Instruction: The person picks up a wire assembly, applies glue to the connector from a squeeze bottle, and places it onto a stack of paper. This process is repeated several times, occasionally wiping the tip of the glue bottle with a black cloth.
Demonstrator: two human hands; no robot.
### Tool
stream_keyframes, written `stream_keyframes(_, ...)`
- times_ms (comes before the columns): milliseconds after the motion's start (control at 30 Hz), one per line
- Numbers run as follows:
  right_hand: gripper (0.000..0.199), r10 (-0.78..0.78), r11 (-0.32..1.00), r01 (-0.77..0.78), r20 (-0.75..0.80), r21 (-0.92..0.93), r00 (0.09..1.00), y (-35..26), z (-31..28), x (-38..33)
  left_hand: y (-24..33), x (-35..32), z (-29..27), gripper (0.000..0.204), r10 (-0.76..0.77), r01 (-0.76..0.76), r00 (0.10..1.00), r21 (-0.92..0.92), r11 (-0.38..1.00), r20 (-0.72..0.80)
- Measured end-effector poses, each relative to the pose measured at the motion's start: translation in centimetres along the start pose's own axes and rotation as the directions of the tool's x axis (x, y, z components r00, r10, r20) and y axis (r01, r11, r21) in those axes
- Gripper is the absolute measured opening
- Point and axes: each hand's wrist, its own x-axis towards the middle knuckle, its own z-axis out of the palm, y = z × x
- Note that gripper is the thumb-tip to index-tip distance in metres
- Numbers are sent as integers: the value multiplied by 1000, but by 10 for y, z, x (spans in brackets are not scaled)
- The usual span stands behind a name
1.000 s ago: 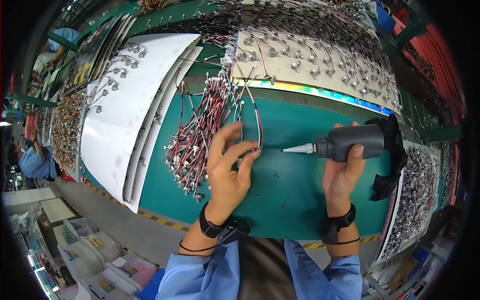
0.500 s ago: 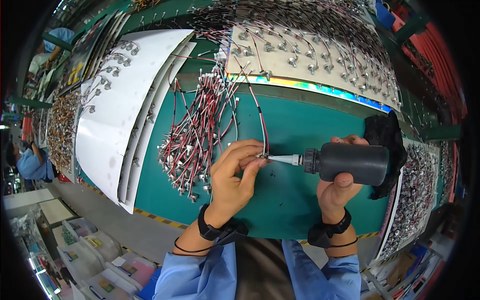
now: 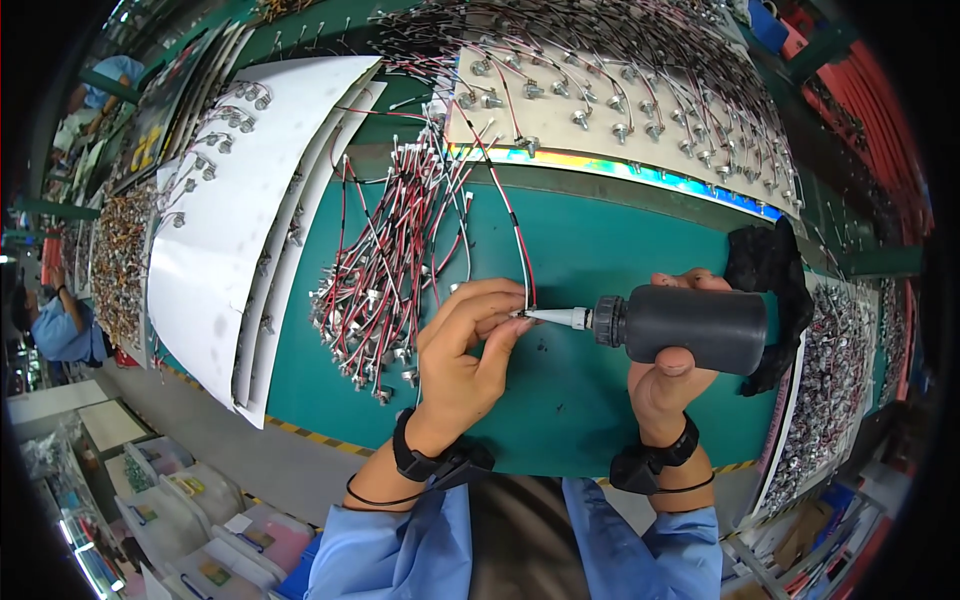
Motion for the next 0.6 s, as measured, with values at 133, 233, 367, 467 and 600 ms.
stream_keyframes(133,78,-44,999,44,-12,2,999,2,1,1,1,0,0,16,-2,2,1000,-10,1000,-9)
stream_keyframes(233,77,-57,998,57,-13,0,998,1,0,1,1,0,0,16,-2,2,1000,-14,1000,-6)
stream_keyframes(367,77,-47,999,47,-10,-4,999,1,0,1,1,0,0,16,-3,3,1000,-18,1000,4)
stream_keyframes(467,78,-50,999,50,-25,-10,998,1,0,0,0,0,0,16,-4,4,1000,-33,999,5)
stream_keyframes(600,78,-72,997,71,-15,-41,997,3,-1,0,0,0,-1,18,-5,5,1000,-60,998,2)
